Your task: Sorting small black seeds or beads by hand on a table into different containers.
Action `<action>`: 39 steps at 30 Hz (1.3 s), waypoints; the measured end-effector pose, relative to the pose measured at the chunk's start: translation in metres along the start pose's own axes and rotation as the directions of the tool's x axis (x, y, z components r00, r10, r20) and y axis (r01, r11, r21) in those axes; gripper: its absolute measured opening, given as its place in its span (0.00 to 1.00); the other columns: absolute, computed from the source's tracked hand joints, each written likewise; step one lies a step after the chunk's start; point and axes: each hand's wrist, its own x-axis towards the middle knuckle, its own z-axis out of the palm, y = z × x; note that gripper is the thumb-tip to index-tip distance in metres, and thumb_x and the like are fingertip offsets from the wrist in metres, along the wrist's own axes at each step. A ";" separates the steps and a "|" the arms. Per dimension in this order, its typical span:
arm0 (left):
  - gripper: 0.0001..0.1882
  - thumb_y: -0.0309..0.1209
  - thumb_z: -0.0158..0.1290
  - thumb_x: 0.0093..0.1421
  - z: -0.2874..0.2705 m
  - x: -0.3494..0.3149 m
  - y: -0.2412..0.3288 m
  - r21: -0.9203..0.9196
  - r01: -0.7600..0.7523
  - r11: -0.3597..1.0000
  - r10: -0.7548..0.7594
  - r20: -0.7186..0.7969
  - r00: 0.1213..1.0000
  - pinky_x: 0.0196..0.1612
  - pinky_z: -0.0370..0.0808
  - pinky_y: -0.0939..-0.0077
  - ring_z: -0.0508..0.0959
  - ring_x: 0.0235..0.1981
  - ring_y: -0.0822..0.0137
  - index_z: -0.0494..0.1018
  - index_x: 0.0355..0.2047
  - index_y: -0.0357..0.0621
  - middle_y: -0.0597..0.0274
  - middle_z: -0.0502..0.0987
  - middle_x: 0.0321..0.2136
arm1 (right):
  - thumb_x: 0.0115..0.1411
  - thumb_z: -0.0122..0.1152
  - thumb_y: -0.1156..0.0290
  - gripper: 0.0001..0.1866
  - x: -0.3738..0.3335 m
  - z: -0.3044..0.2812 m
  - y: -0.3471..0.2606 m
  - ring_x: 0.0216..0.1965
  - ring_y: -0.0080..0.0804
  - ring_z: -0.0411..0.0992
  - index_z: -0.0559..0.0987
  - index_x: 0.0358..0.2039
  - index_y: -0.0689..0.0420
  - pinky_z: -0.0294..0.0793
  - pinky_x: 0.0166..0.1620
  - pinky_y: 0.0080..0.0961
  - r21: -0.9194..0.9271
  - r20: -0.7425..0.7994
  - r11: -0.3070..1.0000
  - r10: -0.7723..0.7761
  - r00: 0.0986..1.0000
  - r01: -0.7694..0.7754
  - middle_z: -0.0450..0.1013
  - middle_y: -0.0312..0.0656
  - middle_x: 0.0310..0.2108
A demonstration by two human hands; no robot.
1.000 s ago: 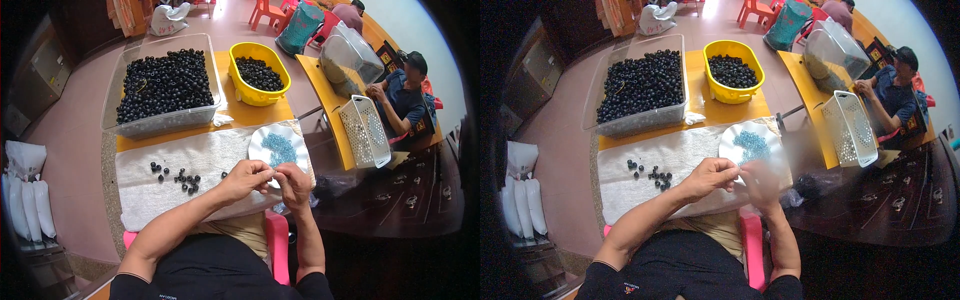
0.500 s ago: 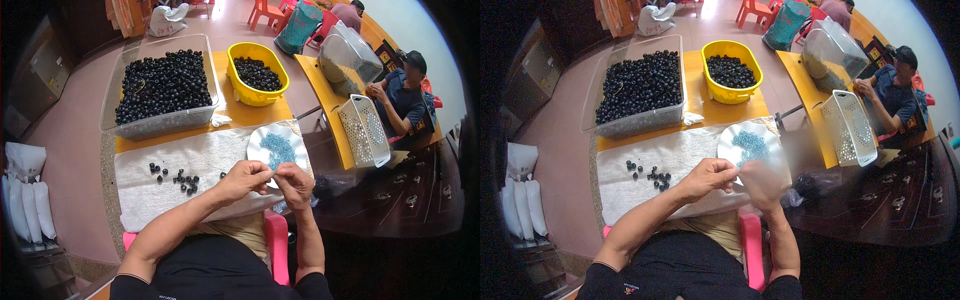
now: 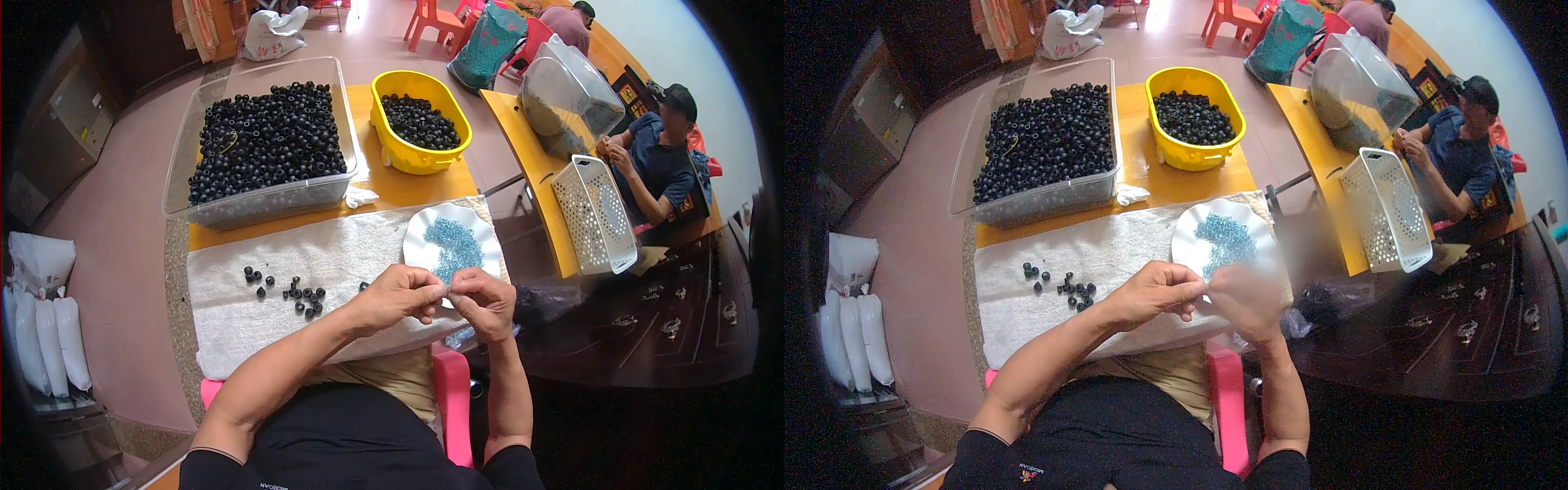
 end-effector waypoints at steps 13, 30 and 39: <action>0.15 0.39 0.52 0.68 -0.003 0.001 0.001 0.032 0.038 0.999 -0.039 0.023 0.999 0.35 0.76 0.82 0.74 0.27 0.78 0.76 0.39 0.38 0.69 0.75 0.27 | 0.44 0.64 0.87 0.13 0.011 0.010 -0.025 0.30 0.41 0.77 0.77 0.31 0.60 0.77 0.32 0.28 -0.583 0.159 0.656 -0.485 0.860 0.478 0.75 0.47 0.30; 0.12 0.34 0.51 0.68 -0.003 0.004 0.004 -0.026 0.037 0.999 -0.037 -0.002 0.999 0.34 0.77 0.81 0.74 0.27 0.78 0.75 0.37 0.37 0.67 0.74 0.27 | 0.58 0.62 0.83 0.04 -0.004 0.009 0.002 0.34 0.26 0.71 0.76 0.33 0.65 0.70 0.38 0.20 -0.182 -0.013 0.977 -0.116 0.993 0.111 0.73 0.41 0.36; 0.12 0.35 0.52 0.67 -0.006 0.002 0.003 0.052 0.030 0.998 -0.031 0.016 0.999 0.34 0.77 0.81 0.74 0.27 0.78 0.75 0.37 0.38 0.68 0.74 0.26 | 0.58 0.62 0.76 0.06 -0.004 0.009 -0.002 0.34 0.34 0.74 0.80 0.36 0.61 0.73 0.38 0.28 -0.213 0.035 0.974 0.090 0.995 -0.081 0.76 0.42 0.32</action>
